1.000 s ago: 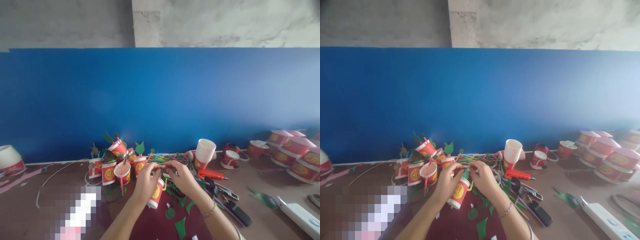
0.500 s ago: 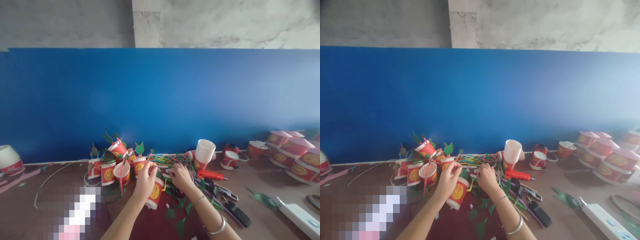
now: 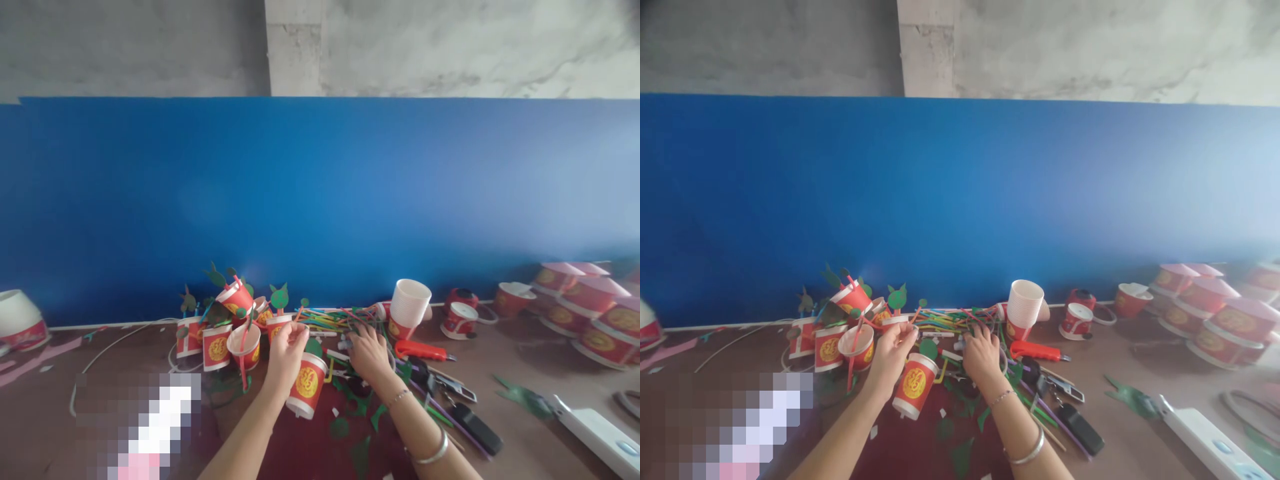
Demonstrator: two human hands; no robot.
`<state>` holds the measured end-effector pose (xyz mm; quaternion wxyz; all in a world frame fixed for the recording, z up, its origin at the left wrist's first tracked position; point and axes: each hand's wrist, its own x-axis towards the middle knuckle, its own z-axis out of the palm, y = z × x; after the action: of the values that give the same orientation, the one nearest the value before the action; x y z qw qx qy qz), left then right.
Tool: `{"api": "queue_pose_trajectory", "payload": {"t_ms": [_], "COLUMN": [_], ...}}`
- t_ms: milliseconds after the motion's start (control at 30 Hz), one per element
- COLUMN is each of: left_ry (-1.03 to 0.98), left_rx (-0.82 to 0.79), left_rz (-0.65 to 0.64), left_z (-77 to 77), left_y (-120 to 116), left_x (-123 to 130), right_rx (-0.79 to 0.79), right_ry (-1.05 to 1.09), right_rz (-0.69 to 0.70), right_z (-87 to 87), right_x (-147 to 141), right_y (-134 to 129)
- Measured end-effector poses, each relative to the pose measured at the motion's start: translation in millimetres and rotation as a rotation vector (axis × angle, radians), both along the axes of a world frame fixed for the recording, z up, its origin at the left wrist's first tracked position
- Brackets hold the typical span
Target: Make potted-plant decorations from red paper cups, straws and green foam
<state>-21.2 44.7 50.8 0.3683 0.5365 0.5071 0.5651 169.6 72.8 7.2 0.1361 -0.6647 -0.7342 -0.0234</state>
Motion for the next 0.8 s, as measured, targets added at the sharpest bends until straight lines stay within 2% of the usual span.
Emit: {"api": "queue_pose_trajectory", "payload": {"t_ms": [67, 167, 300, 400, 500, 733, 800], "left_ry": [-0.039, -0.028, 0.088, 0.149, 0.178, 0.267, 0.283], "left_rx": [-0.002, 0.027, 0.088, 0.116, 0.129, 0.207, 0.213], "left_rz": [0.014, 0.031, 0.073, 0.093, 0.090, 0.107, 0.110], "left_z": [-1.5, -5.3, -7.8, -6.8, -4.5, 1.3, 2.1], "left_y": [0, 3, 4, 2, -1, -8, -9], "left_x": [0, -1, -4, -5, -4, -1, -1], "right_rx": [0.035, 0.181, 0.355, 0.311, 0.274, 0.253, 0.228], "right_ry": [0.001, 0.082, 0.305, 0.390, 0.403, 0.386, 0.402], "right_rz": [0.009, 0.092, 0.256, 0.359, 0.406, 0.297, 0.306], "right_z": [1.4, 8.8, 33.1, 54.0, 66.0, 64.5, 65.2], "right_x": [1, -2, -16, -28, -36, -38, -39], "right_y": [1, -1, -12, -25, -35, -36, -36]}}
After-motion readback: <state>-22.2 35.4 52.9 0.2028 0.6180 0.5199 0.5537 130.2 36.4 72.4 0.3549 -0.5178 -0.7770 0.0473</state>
